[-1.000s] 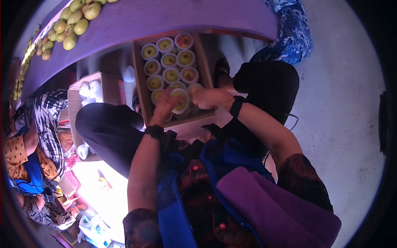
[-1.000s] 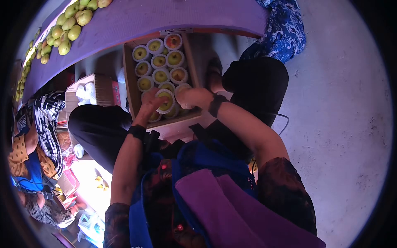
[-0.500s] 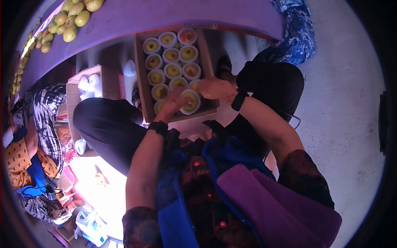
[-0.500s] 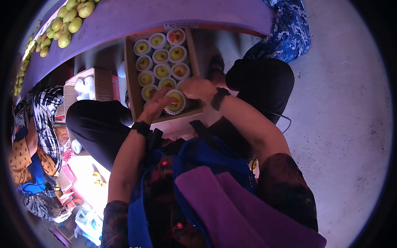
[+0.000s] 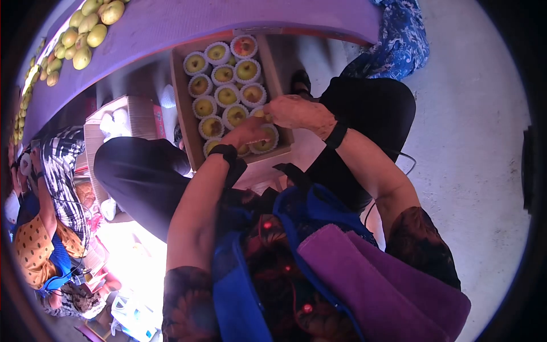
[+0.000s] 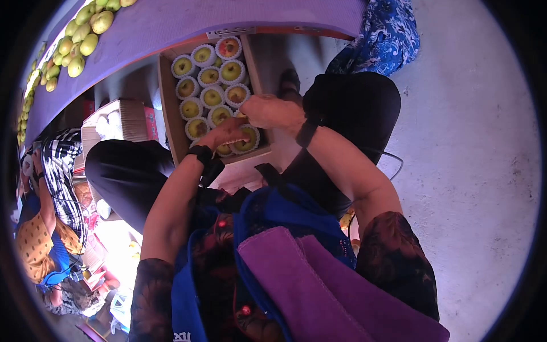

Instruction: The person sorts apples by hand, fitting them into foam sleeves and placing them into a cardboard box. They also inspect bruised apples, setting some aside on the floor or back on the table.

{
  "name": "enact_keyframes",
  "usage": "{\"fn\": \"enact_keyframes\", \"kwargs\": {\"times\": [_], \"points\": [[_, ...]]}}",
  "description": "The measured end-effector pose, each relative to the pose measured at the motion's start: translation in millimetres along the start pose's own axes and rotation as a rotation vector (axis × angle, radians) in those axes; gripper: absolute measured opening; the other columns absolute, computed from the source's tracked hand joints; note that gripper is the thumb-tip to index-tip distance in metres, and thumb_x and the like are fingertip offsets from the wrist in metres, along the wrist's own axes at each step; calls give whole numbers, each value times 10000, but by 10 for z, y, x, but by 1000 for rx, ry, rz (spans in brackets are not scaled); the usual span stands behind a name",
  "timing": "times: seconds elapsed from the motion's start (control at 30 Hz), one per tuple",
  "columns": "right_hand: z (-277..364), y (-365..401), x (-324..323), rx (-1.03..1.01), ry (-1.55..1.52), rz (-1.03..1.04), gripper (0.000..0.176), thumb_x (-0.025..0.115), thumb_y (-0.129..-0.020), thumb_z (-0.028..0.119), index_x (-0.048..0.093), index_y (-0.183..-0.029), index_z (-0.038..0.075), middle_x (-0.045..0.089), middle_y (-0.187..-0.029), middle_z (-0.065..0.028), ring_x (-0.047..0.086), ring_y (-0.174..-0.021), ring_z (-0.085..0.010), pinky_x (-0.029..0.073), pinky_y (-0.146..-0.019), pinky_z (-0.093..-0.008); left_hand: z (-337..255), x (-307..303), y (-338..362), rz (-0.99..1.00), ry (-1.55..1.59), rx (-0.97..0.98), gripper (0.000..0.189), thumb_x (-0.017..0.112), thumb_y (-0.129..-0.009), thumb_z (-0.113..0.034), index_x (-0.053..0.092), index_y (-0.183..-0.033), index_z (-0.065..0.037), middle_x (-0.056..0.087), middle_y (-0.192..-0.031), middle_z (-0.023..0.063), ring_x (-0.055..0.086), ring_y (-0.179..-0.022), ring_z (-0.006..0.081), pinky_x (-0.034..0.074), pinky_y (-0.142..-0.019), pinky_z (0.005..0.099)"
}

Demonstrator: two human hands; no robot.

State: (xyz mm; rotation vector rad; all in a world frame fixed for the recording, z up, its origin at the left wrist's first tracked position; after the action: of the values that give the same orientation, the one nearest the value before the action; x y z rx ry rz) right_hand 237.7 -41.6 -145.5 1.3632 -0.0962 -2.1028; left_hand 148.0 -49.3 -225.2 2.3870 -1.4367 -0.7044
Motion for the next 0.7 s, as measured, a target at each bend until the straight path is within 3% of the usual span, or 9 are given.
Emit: {"fn": "enact_keyframes", "kwargs": {"times": [0.13, 0.2, 0.3, 0.33, 0.43, 0.5, 0.53, 0.6, 0.7], "points": [[-8, 2, 7, -80, 6, 42, 281, 602, -737, 95, 630, -998, -4, 643, -935, -225, 625, -932, -370, 485, -827, -443, 45, -17, -24, 17, 114, -88, 649, 670, -668, -233, 515, -1255, -3, 602, -1110, 172, 554, -1066, 249, 407, -918, 318], [-10, 27, -56, 29, -76, 68, 602, 682, -693, 184, 512, -1251, 36, 619, -1048, -225, 578, -1036, -373, 458, -887, -424, 32, -90, -14, -10, 108, -125, 693, 678, -656, -235, 484, -1276, 4, 562, -1184, 170, 520, -1119, 254, 382, -954, 320], [92, 41, -178, -27, -249, 109, 771, 749, -625, 235, 453, -1311, 44, 602, -1103, -222, 562, -1075, -366, 445, -905, -415, -33, -238, 47, -70, 143, -94, 774, 697, -636, -240, 423, -1314, 12, 509, -1268, 163, 484, -1172, 260, 358, -994, 324], [79, 23, -159, -31, -248, 109, 771, 749, -625, 235, 453, -1311, 44, 602, -1103, -222, 562, -1075, -366, 445, -905, -415, -105, -285, 66, -90, 187, -21, 812, 707, -628, -243, 394, -1331, 14, 496, -1279, 159, 482, -1172, 261, 358, -998, 327], [52, -1, -61, -7, -206, 195, 776, 761, -617, 216, 450, -1305, 35, 612, -1052, -204, 607, -997, -321, 483, -840, -380, -306, -388, 224, -79, 320, -70, 854, 713, -625, -253, 357, -1355, 8, 491, -1266, 147, 471, -1170, 242, 360, -997, 323], [40, -1, -32, 143, -469, 277, 782, 769, -608, 190, 448, -1305, 37, 616, -1014, -156, 630, -892, -247, 511, -754, -341, -321, -405, 230, -95, 307, -33, 856, 711, -627, -261, 354, -1357, 7, 491, -1254, 148, 475, -1154, 237, 363, -990, 316], [20, -34, -11, 139, -465, 282, 782, 769, -608, 190, 448, -1305, 37, 616, -1014, -156, 630, -892, -247, 511, -754, -341, -345, -428, 243, -109, 291, 8, 858, 709, -629, -269, 351, -1359, 6, 491, -1243, 149, 480, -1137, 232, 367, -983, 310], [1, -84, 30, 96, -651, 316, 767, 797, -632, 166, 441, -1301, 53, 612, -1034, -124, 619, -916, -214, 526, -603, -301, -367, -461, 290, -124, 324, 6, 860, 715, -633, -284, 352, -1358, 2, 488, -1246, 150, 491, -1117, 225, 386, -962, 312], [-57, -112, -14, 143, -741, 232, 719, 781, -621, 143, 469, -1262, 56, 608, -1023, -125, 624, -840, -208, 523, -619, -306, -410, -517, 331, -126, 392, 21, 849, 716, -659, -323, 352, -1359, -9, 480, -1256, 150, 509, -1095, 218, 430, -906, 317]]}}
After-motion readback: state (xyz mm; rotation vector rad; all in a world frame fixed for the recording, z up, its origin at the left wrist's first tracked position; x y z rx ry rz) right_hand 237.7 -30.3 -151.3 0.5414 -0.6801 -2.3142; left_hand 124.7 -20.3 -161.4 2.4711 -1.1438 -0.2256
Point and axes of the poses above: each hand's wrist, its own y-axis away from the middle knuckle, its own x-axis out of the palm, z = x × y, the point moved 7 cm from there along -y, towards the middle knuckle
